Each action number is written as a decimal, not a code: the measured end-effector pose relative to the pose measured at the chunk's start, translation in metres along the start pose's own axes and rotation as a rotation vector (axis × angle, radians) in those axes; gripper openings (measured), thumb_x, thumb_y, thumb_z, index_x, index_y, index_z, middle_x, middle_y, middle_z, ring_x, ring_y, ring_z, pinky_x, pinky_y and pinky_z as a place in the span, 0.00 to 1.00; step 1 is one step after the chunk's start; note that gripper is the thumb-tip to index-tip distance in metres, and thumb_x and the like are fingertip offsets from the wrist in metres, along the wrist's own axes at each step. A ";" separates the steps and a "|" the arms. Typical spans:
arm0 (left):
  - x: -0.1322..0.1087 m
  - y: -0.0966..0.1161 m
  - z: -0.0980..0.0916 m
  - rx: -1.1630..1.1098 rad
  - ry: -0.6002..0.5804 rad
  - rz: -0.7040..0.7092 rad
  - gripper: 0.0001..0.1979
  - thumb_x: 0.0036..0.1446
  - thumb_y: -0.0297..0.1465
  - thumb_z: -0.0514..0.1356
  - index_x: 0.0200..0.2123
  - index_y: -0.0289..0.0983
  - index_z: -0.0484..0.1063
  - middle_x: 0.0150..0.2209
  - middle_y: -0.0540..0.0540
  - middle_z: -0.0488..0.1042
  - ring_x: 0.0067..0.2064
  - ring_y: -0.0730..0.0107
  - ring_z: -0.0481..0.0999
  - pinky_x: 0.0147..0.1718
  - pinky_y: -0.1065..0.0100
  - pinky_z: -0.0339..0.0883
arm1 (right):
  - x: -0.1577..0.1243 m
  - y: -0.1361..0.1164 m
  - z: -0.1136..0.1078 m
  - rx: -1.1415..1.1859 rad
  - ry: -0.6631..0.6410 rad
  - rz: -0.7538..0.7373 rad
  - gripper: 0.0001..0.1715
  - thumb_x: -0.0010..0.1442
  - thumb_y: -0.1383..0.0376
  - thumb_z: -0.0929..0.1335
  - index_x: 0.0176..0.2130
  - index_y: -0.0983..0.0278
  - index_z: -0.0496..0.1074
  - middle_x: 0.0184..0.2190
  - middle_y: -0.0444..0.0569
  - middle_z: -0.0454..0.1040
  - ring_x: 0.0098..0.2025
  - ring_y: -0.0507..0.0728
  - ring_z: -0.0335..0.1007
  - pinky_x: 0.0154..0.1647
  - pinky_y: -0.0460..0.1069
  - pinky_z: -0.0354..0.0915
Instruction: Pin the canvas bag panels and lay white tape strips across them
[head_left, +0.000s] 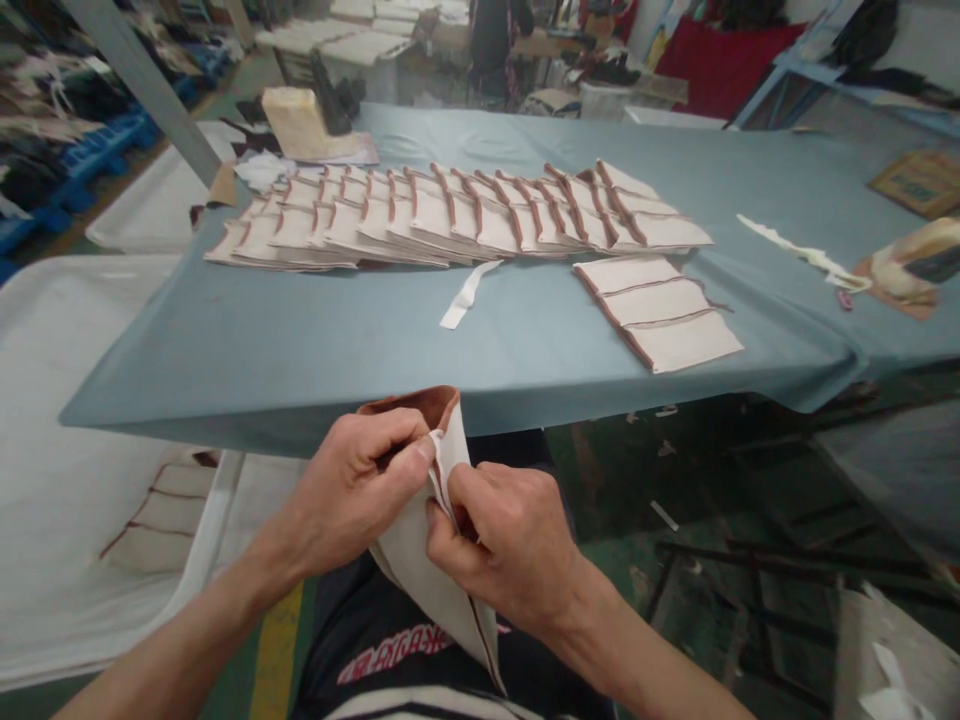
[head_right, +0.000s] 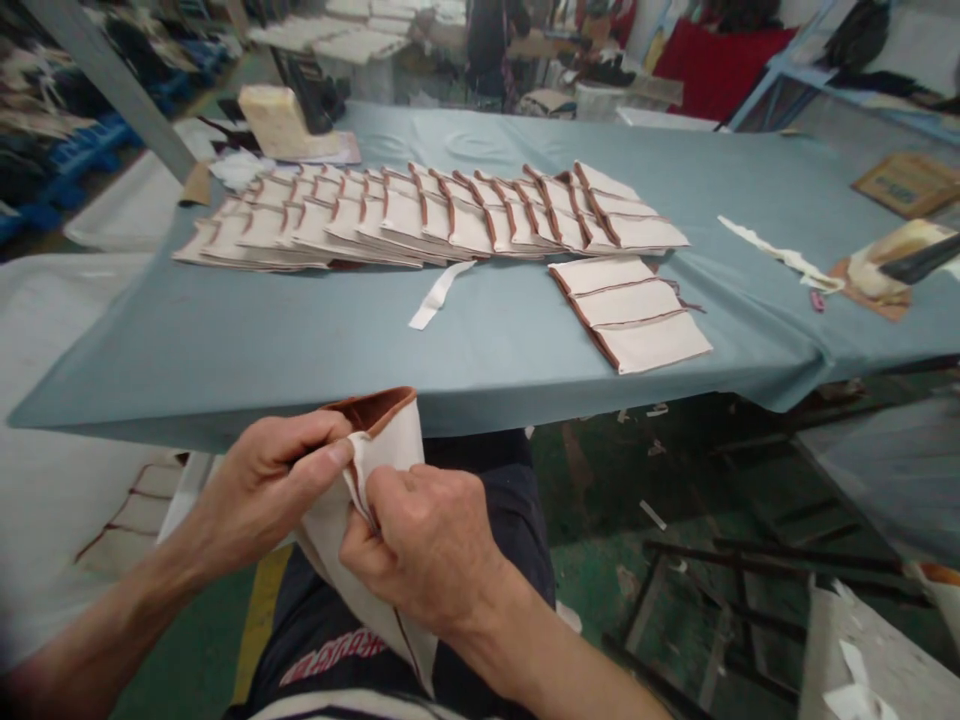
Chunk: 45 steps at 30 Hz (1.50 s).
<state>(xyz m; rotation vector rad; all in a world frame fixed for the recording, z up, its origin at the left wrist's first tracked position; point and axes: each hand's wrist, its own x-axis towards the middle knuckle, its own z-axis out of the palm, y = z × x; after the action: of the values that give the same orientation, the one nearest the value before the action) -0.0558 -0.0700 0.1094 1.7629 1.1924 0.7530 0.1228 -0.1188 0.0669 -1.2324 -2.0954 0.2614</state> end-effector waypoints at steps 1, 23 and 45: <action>0.000 -0.002 0.004 -0.071 0.054 -0.022 0.17 0.58 0.37 0.59 0.19 0.39 0.64 0.21 0.55 0.61 0.24 0.74 0.59 0.23 0.71 0.53 | 0.001 0.001 0.002 0.035 -0.003 0.011 0.12 0.58 0.71 0.65 0.25 0.59 0.63 0.18 0.40 0.70 0.19 0.51 0.62 0.25 0.49 0.52; 0.021 -0.019 0.021 0.241 0.112 0.236 0.18 0.73 0.34 0.55 0.27 0.41 0.72 0.25 0.54 0.76 0.26 0.70 0.73 0.28 0.70 0.65 | -0.006 0.037 0.012 0.112 0.218 0.089 0.11 0.56 0.69 0.69 0.26 0.58 0.63 0.18 0.38 0.70 0.19 0.51 0.67 0.24 0.49 0.55; 0.076 -0.058 0.013 0.028 -0.044 -0.007 0.23 0.76 0.42 0.53 0.26 0.41 0.67 0.23 0.54 0.71 0.25 0.71 0.71 0.26 0.73 0.64 | 0.108 0.115 0.004 0.626 -0.174 0.121 0.18 0.69 0.60 0.69 0.56 0.62 0.76 0.52 0.53 0.85 0.55 0.59 0.82 0.61 0.55 0.73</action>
<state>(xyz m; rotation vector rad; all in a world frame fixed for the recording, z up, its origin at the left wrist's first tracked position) -0.0417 0.0073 0.0531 1.7883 1.1844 0.6931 0.1659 0.0332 0.0571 -0.9705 -1.8574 1.0236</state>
